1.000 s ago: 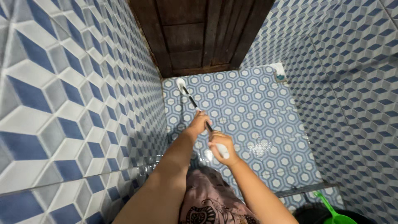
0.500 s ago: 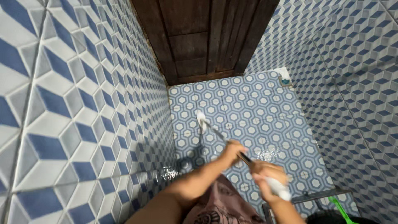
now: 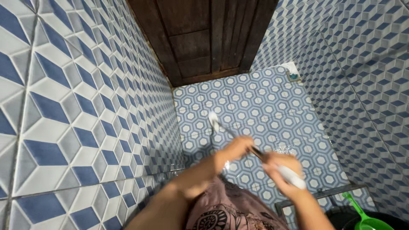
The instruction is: The person scrubs a tiled bathroom floor with a long-handled brush and uses a green scoop to pour water from a bucket onto the tiles.
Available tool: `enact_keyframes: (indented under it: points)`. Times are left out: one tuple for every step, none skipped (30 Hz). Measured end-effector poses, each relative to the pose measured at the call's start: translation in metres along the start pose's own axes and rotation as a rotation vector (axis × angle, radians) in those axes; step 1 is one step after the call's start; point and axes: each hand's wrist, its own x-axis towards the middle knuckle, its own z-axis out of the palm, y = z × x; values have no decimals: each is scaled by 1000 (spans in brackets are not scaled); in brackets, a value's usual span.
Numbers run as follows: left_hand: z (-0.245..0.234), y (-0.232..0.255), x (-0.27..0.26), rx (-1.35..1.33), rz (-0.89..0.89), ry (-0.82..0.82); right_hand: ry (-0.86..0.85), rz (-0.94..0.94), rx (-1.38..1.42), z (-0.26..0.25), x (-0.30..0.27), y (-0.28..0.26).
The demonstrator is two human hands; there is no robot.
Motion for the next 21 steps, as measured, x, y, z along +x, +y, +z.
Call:
enact_keyframes:
  points:
    - [19,31,-8,-514,-407,-14,17,-14,83,-9,-15,-18]
    - [32,56,-14,-1027,-815,-38,35,-29,167,-12,-25,-30]
    - [34,67,-17,-703,-509,0,72,-85,194,-9,-31,-34]
    - [36,72,-18,-382,-201,33,109,-141,220,-3,-36,-36]
    - [39,73,-20,-63,102,63,144,-193,250,0,-41,-34]
    - [39,67,-18,-315,-174,44,154,-205,216,1,-41,-26]
    - [36,54,-16,-565,-457,18,163,-214,185,4,-39,-14]
    - [32,38,-14,-814,-741,-15,171,-222,154,8,-36,1]
    - [23,14,-8,-451,-366,73,187,-262,42,16,-25,24]
    - [12,-12,-3,-87,13,146,203,-300,-70,24,-14,46]
    - [1,-36,2,70,-82,137,166,-258,-50,35,-5,67]
    - [-9,-56,3,227,-177,126,136,-224,69,48,8,86]
    - [-19,-71,0,326,-79,233,120,-232,39,58,21,101]
    - [-26,-82,-2,423,21,337,103,-240,10,65,30,112]
    - [-29,-88,-5,387,-20,325,86,-254,16,68,35,117]
    - [-34,-94,-3,350,-62,312,68,-267,21,70,40,119]
    - [-40,-95,-2,317,-105,293,56,-280,33,71,44,115]
    - [-41,-92,3,329,-187,219,34,-223,-17,64,46,108]
    - [-32,-86,11,334,-271,147,7,-164,-69,49,42,99]
    - [-21,-77,18,338,-354,74,-21,-104,-121,33,37,85]
    - [-7,-63,26,-54,-613,64,-20,-63,-138,15,27,66]
